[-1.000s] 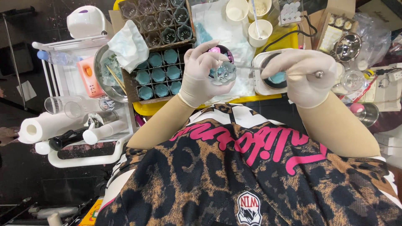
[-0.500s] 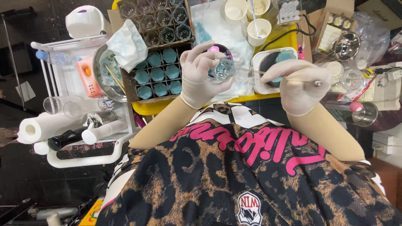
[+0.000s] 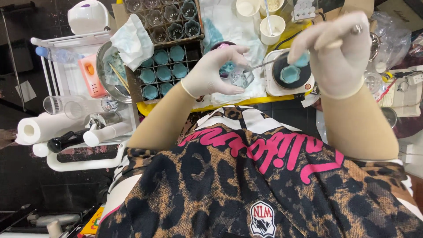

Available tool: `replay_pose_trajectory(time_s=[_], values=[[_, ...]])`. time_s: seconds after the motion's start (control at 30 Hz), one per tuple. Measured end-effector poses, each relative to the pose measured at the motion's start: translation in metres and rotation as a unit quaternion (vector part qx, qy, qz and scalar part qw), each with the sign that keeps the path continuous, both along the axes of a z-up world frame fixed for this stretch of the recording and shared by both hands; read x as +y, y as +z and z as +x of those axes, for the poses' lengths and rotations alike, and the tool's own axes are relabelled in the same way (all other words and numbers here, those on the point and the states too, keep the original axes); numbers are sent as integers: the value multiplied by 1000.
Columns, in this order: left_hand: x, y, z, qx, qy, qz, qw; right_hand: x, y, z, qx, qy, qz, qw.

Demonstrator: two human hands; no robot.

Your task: The recorder is mixing and preparing colored wax in small containers at a workstation.

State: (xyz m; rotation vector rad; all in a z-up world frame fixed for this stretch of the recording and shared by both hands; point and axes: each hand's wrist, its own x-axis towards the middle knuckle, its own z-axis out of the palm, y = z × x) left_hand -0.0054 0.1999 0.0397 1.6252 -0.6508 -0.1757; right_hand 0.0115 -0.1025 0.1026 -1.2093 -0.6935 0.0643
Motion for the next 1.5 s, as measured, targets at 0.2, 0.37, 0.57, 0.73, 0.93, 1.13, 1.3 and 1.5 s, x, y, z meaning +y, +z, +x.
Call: replay_pose_trajectory(time_s=[0.2, 0.37, 0.57, 0.73, 0.93, 1.13, 1.3, 1.5], values=[[3, 17, 16, 47, -145, 17, 988, 21, 34, 32, 8, 99, -72, 992], [4, 14, 18, 26, -181, 12, 983, 28, 47, 34, -10, 151, -97, 984], [7, 22, 11, 0, -165, 37, 986, 38, 66, 24, -7, 96, -173, 980], [8, 16, 6, 19, -138, 26, 990, 30, 55, 19, -25, 92, -121, 988], [4, 21, 0, -32, -82, 49, 995, 32, 71, -5, -141, 2, -183, 973], [-6, 22, -12, -273, 128, 114, 947, 29, 72, -17, -359, 71, -240, 899], [-17, 14, -18, -403, 280, 160, 857, 26, 43, -28, -468, 112, -197, 854], [-23, 11, -25, -378, 336, 179, 844, 20, 40, -24, -492, 128, -164, 845]])
